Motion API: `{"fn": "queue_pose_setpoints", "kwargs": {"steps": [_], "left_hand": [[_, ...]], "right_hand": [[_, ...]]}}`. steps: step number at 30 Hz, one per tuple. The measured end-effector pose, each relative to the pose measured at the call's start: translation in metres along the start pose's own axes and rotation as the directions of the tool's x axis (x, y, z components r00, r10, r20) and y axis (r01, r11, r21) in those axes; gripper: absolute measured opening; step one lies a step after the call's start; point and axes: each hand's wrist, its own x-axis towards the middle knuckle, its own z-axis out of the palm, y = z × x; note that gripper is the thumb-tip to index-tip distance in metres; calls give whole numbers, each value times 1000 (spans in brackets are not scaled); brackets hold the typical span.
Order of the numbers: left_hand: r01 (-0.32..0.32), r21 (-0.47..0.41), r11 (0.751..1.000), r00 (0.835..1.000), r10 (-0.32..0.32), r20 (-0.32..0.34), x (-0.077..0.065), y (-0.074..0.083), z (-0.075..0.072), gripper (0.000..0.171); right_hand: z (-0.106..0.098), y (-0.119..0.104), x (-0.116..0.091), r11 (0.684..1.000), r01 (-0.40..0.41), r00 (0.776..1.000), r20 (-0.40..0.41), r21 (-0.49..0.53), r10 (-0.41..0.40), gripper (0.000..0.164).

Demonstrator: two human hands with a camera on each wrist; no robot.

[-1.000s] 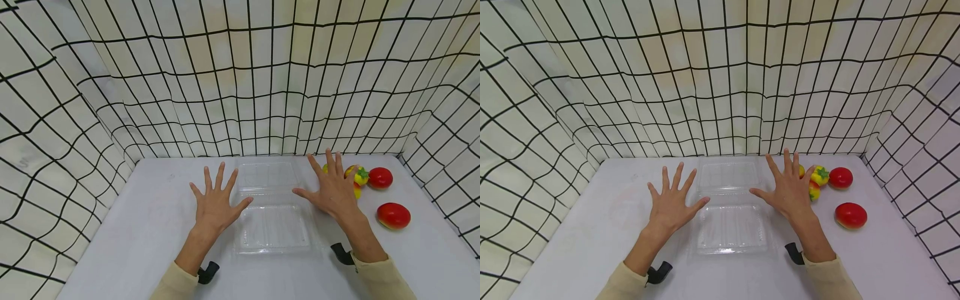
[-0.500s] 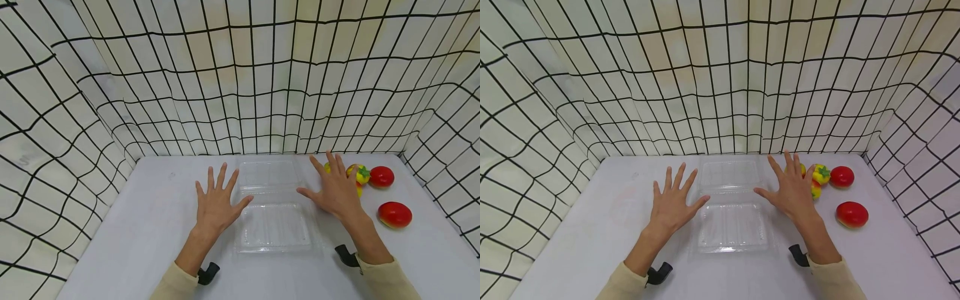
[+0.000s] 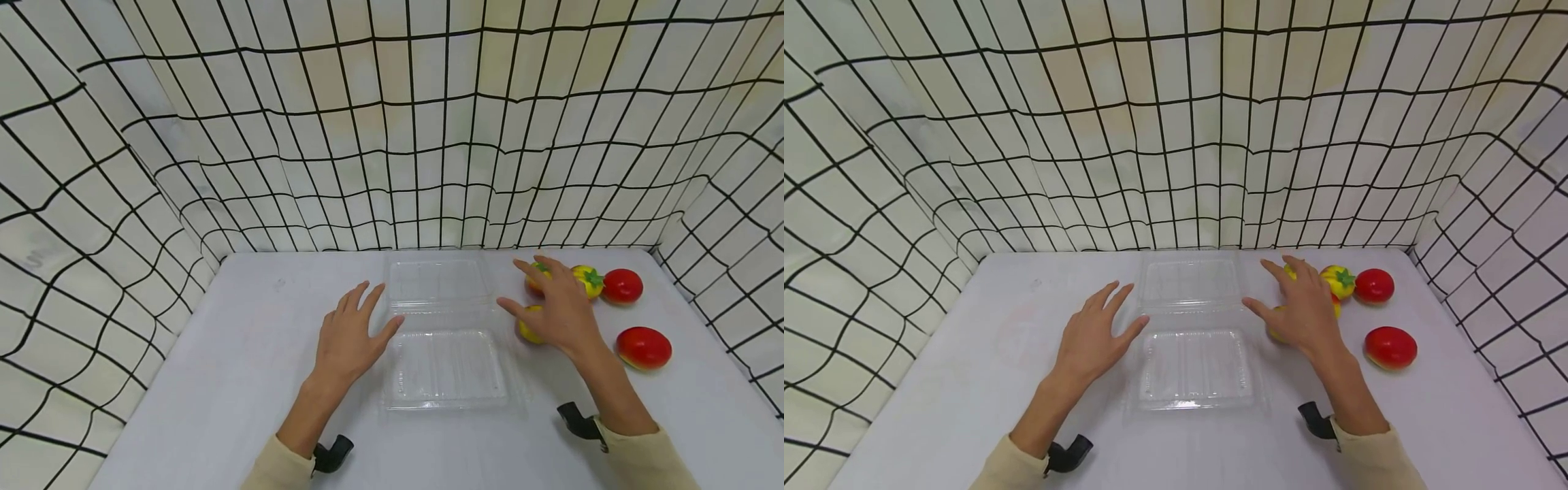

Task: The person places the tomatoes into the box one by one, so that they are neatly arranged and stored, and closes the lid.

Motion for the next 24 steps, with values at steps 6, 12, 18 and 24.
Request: {"fn": "queue_pose_setpoints", "kwargs": {"steps": [6, 12, 18, 24], "left_hand": [[31, -63, 998, 999, -30, 20, -2, -1, 0, 67], [51, -125, 991, 998, -46, 39, -5, -2, 1, 64], [73, -179, 981, 996, -63, 65, -8, -3, 2, 63], [87, -197, 977, 994, -71, 86, -9, -4, 3, 63]], "right_hand": [[-2, 4, -3, 998, -3, 1000, 21, 62, 1, 71], [-2, 9, -6, 992, -30, 998, 58, 125, 23, 70], [-3, 11, -9, 981, -59, 994, 106, 183, 40, 71], [-5, 16, -12, 971, -44, 994, 105, 234, 20, 67]]}}
